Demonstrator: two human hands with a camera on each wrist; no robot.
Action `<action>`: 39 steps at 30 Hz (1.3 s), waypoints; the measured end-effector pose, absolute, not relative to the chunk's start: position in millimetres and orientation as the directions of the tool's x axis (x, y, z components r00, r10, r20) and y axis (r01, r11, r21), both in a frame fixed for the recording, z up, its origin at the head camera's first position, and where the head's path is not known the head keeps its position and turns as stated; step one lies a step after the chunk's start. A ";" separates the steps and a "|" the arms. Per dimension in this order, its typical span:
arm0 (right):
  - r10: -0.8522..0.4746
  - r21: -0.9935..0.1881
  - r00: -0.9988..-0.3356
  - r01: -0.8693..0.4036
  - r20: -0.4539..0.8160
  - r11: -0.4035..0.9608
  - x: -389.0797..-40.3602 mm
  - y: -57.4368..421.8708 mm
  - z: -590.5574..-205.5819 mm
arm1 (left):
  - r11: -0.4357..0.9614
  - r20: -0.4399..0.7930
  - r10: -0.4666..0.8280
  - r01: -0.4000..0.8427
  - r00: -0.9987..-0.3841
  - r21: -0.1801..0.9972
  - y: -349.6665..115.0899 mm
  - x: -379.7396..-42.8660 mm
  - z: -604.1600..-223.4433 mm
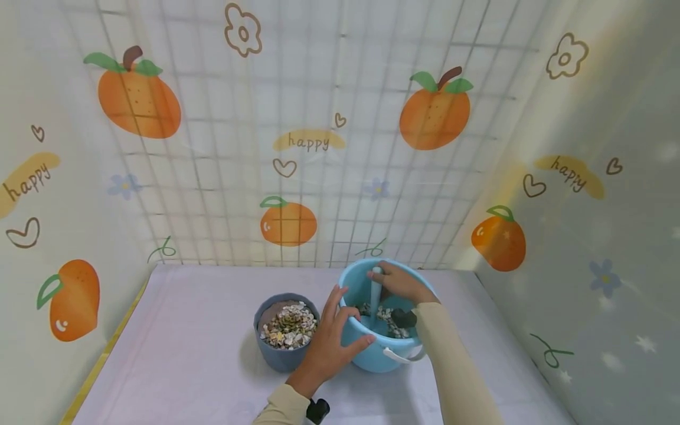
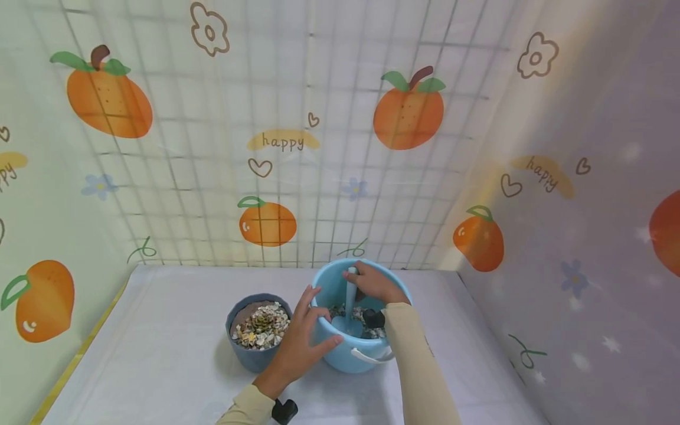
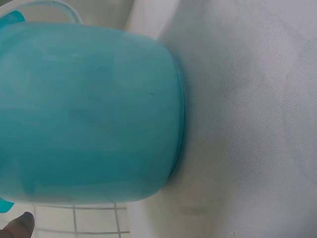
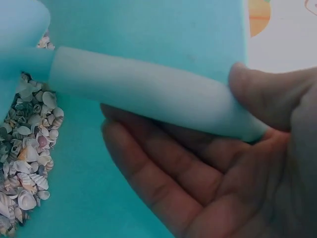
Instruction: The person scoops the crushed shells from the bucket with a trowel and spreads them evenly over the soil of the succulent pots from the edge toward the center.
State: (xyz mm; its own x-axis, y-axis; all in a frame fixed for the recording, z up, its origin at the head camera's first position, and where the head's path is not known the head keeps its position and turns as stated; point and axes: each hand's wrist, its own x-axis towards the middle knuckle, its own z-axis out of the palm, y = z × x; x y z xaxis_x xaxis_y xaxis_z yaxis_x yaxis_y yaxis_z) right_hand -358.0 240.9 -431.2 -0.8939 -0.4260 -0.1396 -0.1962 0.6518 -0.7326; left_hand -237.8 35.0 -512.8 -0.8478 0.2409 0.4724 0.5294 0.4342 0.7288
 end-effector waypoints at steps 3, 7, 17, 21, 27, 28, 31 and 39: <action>-0.409 -0.731 -0.903 -0.188 -0.135 0.656 -357.7 240.8 -430.8 | 0.443 0.480 0.240 0.535 -0.844 0.719 34.9 -237.0 -512.3; -0.379 -0.731 -0.919 -0.188 -0.104 0.656 -359.1 241.2 -429.7 | 0.447 0.502 0.237 0.552 -0.832 0.704 34.9 -237.4 -512.3; -0.292 -0.777 -0.955 -0.220 0.049 0.589 -362.5 242.2 -425.4 | 0.386 0.498 0.207 0.538 -0.842 0.750 34.8 -238.9 -514.6; -0.286 -0.801 -0.956 -0.226 0.072 0.554 -362.8 241.9 -425.3 | 0.380 0.507 0.200 0.543 -0.839 0.749 34.9 -239.1 -515.3; -0.264 -0.817 -0.959 -0.235 0.106 0.526 -363.5 242.2 -427.6 | 0.377 0.521 0.203 0.557 -0.829 0.740 34.7 -239.1 -516.5; -0.258 -0.818 -0.959 -0.238 0.113 0.523 -363.4 242.3 -427.8 | 0.377 0.520 0.203 0.556 -0.830 0.740 34.7 -239.0 -516.5; -0.235 -0.820 -0.963 -0.240 0.133 0.520 -363.5 243.3 -428.2 | 0.372 0.519 0.201 0.555 -0.831 0.744 34.6 -238.5 -516.4; -0.181 -0.821 -0.970 -0.235 0.162 0.521 -363.7 243.7 -427.4 | 0.370 0.508 0.187 0.540 -0.840 0.756 34.7 -238.5 -516.8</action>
State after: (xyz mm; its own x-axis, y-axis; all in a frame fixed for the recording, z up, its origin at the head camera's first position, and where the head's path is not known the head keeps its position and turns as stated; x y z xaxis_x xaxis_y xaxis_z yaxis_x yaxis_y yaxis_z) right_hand -363.7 243.7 -427.4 -0.9700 -0.1808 0.1624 -0.2345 0.5211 -0.8206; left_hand -238.5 34.7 -516.8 -0.8405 0.1874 0.5084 0.5398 0.3703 0.7560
